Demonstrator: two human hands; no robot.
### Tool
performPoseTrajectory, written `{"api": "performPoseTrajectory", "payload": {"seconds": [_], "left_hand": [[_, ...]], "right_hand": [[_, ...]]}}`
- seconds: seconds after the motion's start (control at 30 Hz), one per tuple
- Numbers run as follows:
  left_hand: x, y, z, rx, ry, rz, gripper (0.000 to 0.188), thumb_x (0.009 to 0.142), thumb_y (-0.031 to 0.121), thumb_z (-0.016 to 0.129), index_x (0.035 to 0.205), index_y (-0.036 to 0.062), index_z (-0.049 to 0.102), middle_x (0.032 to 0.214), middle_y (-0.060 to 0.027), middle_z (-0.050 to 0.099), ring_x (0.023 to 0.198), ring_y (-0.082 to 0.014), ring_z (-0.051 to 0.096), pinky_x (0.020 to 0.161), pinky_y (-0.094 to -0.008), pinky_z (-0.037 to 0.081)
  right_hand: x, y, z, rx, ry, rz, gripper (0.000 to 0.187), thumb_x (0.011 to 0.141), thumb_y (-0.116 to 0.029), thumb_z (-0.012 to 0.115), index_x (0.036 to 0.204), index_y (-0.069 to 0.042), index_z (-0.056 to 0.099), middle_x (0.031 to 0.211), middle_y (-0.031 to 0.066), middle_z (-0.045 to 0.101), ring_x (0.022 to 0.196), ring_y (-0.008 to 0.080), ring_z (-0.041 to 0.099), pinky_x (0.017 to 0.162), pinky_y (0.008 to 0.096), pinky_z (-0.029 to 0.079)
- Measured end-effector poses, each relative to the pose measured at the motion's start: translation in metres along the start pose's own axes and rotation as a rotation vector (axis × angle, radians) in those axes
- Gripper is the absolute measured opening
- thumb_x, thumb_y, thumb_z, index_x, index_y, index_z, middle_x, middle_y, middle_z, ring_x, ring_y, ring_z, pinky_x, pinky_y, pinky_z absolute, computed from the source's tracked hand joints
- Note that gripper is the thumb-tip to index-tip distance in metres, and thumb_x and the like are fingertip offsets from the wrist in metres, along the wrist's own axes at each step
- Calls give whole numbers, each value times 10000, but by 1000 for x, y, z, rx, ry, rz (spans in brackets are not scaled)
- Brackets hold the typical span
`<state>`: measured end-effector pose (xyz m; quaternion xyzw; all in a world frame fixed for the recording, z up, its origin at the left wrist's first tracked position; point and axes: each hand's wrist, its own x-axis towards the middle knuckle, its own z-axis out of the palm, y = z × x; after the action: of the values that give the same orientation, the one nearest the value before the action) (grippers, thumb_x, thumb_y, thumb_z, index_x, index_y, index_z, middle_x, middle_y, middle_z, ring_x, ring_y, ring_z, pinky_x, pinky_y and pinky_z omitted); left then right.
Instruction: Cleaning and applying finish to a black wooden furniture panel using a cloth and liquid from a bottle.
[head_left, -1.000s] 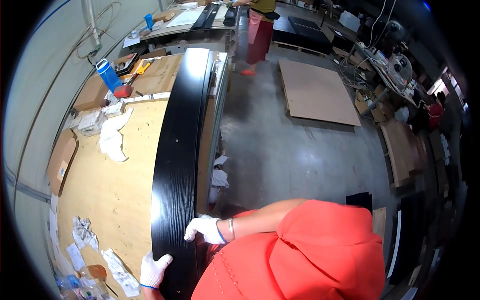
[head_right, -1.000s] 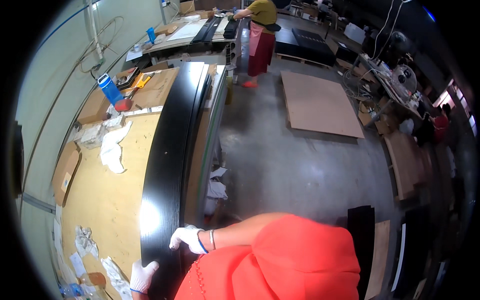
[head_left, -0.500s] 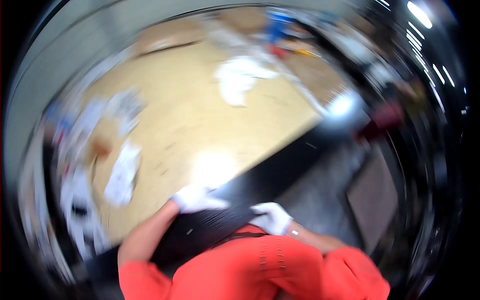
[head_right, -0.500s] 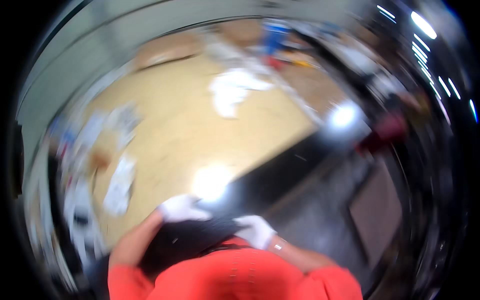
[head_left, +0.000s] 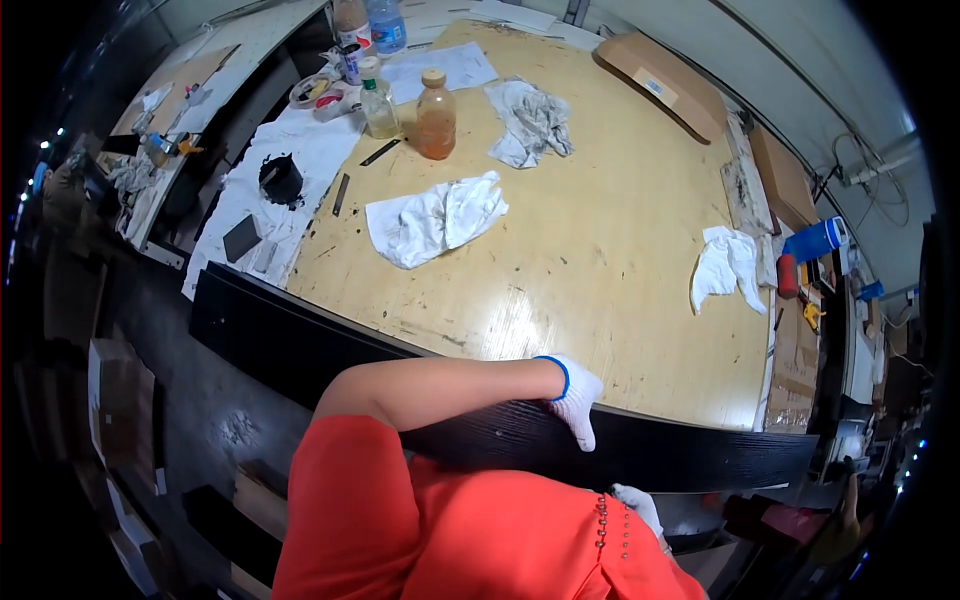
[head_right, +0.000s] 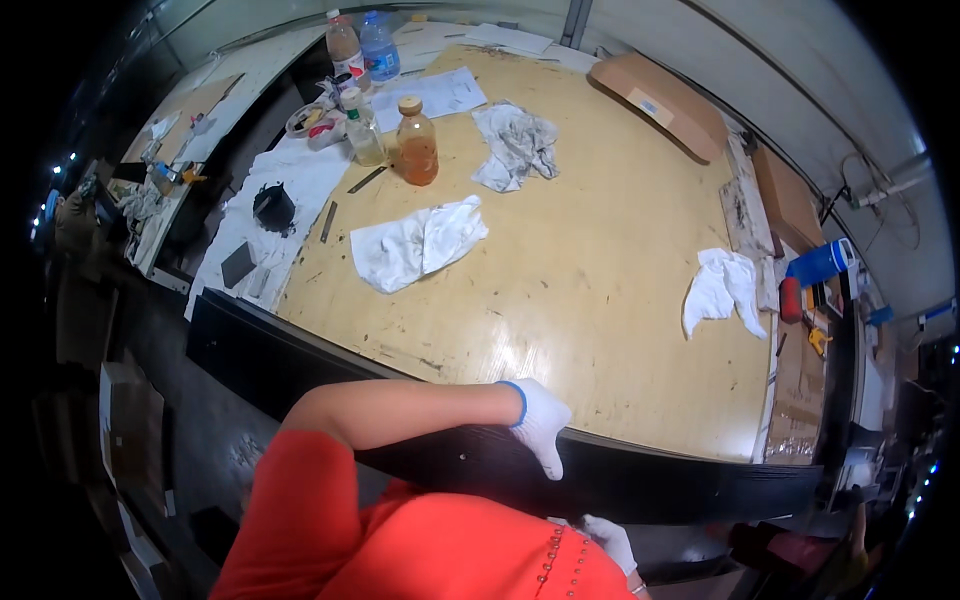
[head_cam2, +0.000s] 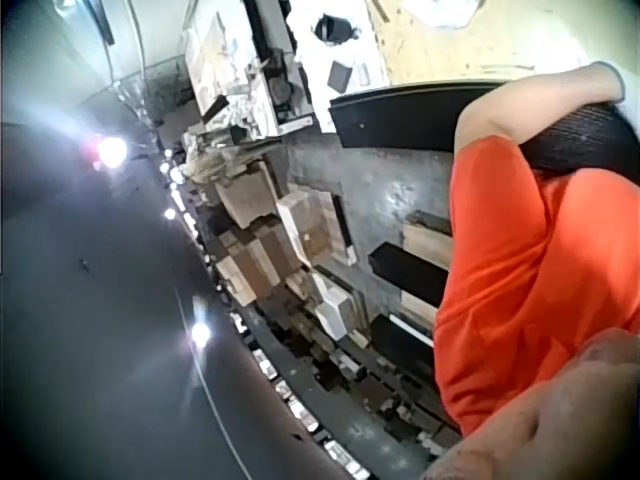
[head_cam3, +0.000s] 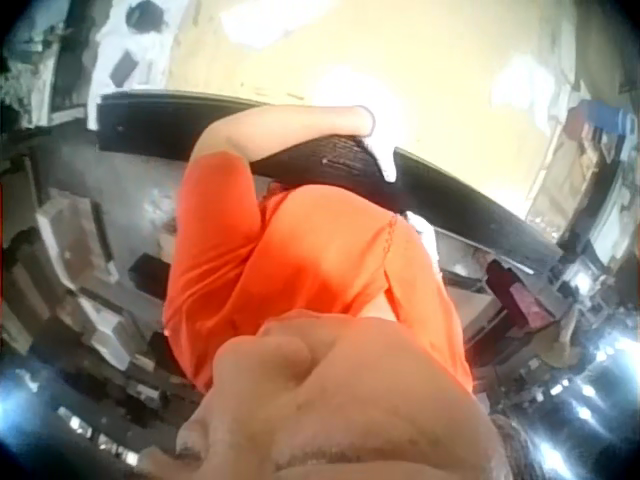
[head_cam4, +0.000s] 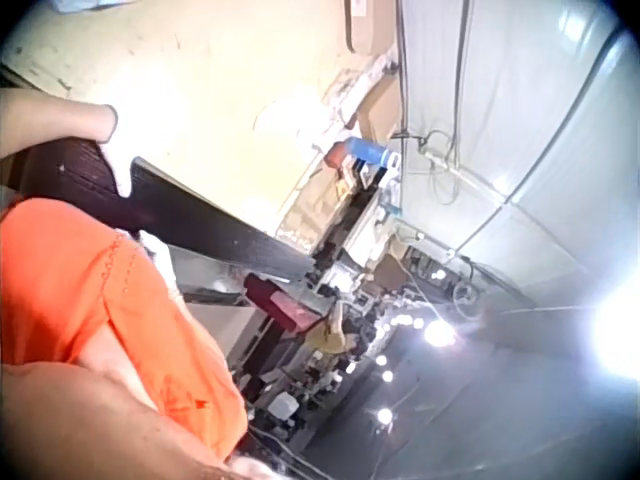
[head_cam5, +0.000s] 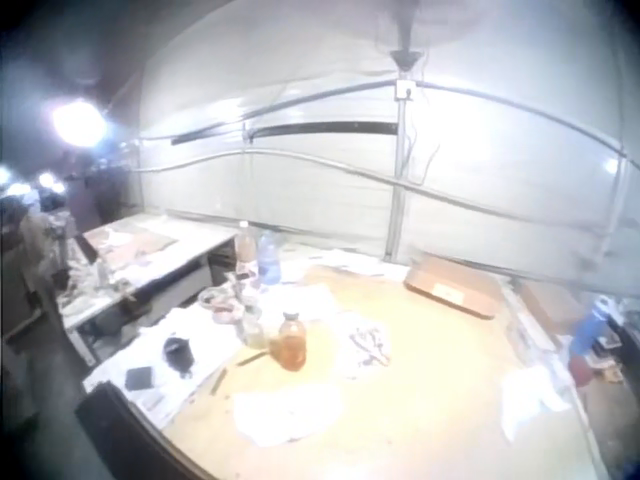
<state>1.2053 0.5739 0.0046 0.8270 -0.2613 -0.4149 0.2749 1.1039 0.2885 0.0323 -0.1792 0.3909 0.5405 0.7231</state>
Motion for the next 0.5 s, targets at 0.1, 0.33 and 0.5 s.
{"api": "performPoseTrajectory", "payload": {"seconds": [0.1,0.33,0.5], "left_hand": [[-21,25,-20,316,393,87,459,787,488,753,840,32,767,818,-166,735,817,-339,727,718,-439,565],[-100,35,-32,268,1225,76,226,882,311,683,843,91,720,807,-119,683,726,-307,685,611,-400,533],[-162,22,81,148,1604,72,98,778,99,783,856,48,752,800,-87,713,677,-255,681,607,-335,542]], "right_hand": [[-12,-18,-14,-535,320,-226,141,909,-85,604,965,9,694,890,91,729,815,194,681,811,314,545],[-10,-72,64,-2190,341,-1129,455,779,-204,830,1144,5,659,1117,171,701,1024,315,687,924,384,540],[69,-88,106,-2516,91,-825,751,874,-485,709,1403,11,514,1398,255,568,1295,404,551,1080,425,454]]}}
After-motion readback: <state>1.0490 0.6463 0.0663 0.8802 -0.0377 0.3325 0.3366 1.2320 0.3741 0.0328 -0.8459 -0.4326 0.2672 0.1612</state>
